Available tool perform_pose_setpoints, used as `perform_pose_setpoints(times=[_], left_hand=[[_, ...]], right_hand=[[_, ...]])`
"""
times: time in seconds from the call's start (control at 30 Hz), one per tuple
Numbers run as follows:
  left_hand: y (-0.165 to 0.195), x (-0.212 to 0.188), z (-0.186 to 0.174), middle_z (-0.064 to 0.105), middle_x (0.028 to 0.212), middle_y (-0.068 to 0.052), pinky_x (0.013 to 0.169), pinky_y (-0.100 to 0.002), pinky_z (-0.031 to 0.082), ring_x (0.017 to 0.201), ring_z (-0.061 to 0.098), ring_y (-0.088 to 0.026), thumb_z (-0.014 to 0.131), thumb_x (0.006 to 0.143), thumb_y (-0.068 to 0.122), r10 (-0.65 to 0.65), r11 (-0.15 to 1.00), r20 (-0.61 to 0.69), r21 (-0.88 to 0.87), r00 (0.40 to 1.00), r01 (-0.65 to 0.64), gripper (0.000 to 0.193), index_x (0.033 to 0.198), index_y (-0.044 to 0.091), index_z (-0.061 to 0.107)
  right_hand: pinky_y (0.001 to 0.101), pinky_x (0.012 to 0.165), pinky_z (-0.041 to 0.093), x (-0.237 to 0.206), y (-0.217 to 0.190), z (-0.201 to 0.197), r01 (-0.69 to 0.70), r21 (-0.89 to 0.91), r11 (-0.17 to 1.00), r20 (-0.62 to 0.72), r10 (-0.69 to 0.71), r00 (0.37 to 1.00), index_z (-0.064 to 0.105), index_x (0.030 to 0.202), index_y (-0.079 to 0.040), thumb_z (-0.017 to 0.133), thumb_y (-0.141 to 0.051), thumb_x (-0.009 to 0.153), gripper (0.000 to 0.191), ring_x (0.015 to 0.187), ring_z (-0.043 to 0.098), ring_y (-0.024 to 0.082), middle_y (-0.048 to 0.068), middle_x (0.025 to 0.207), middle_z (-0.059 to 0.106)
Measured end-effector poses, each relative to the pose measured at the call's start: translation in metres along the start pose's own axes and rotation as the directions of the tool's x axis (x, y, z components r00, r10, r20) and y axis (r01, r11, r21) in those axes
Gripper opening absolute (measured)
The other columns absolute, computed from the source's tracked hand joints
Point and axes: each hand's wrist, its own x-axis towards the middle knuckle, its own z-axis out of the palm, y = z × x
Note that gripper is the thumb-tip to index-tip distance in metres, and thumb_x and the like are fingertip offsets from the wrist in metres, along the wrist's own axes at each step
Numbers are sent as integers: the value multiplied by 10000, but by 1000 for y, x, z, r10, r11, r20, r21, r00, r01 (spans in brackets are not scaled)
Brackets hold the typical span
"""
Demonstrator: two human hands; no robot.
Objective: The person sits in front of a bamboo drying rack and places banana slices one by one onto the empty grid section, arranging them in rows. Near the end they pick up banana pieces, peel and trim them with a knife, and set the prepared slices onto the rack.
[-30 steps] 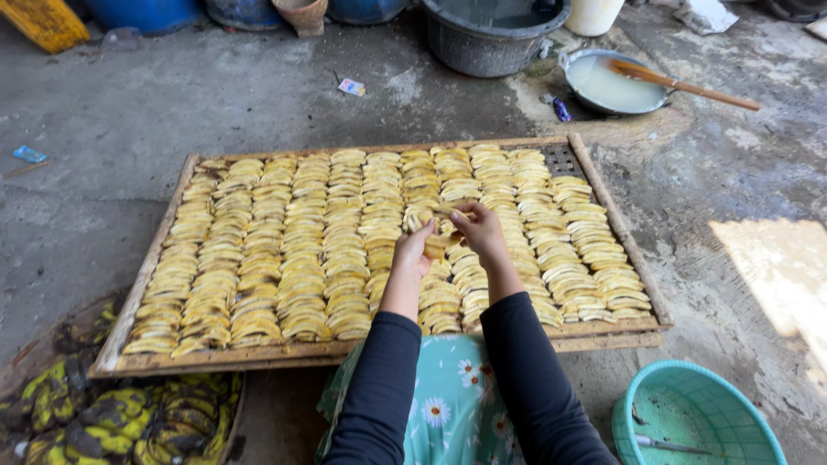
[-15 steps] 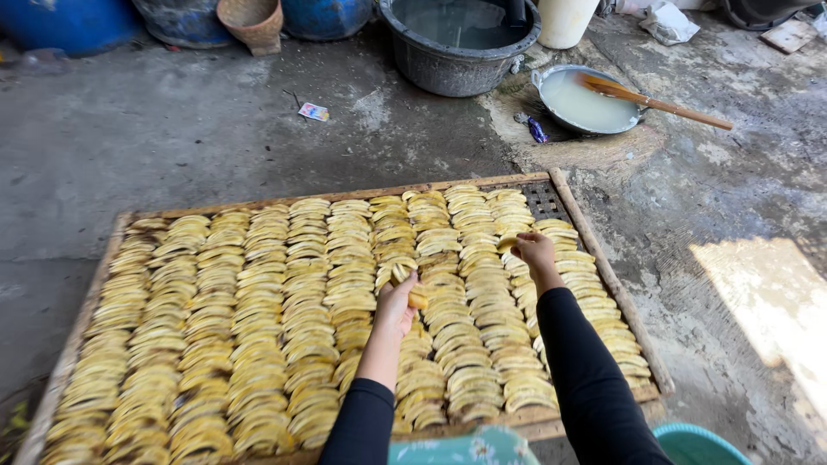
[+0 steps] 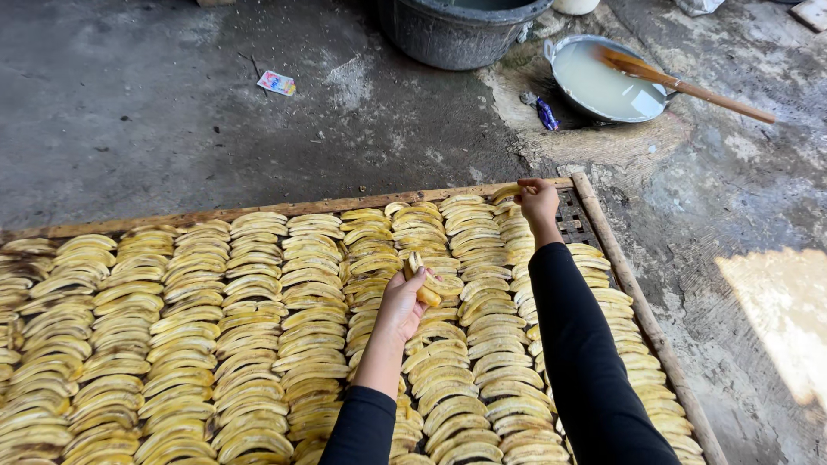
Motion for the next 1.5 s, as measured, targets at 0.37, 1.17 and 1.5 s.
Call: perform_pose_setpoints(times=[0.37,1.17,1.5], left_hand=[[-18,33,-8,683,1146,-67,883,-371,585,1058,698,-202,524,1030,166,-30,997,35,69,999,28,292,1304,82,579],[-57,17,7,704,988,-83,747,-377,624,876,709,-195,574,1037,235,-96,995,1,24,995,96,264,1198,27,547],[-62,18,7,667,1052,-70,792,-358,592,925,674,-177,537,1038,164,-67,994,-68,84,995,73,237,1256,73,534]], right_hand=[[423,832,536,34,47,2,398,-633,664,140,-408,902,833,969,-138,832,-162,828,143,925,656,350,181,986,670],[292,780,612,-53,74,-116,-324,280,904,509,146,848,699,1226,-75,626,-30,952,287,859,694,164,92,1000,716],[314,760,564,-16,94,-151,72,-425,902,33,-64,997,799,1104,-96,730,-45,944,181,866,705,130,84,1008,778]])
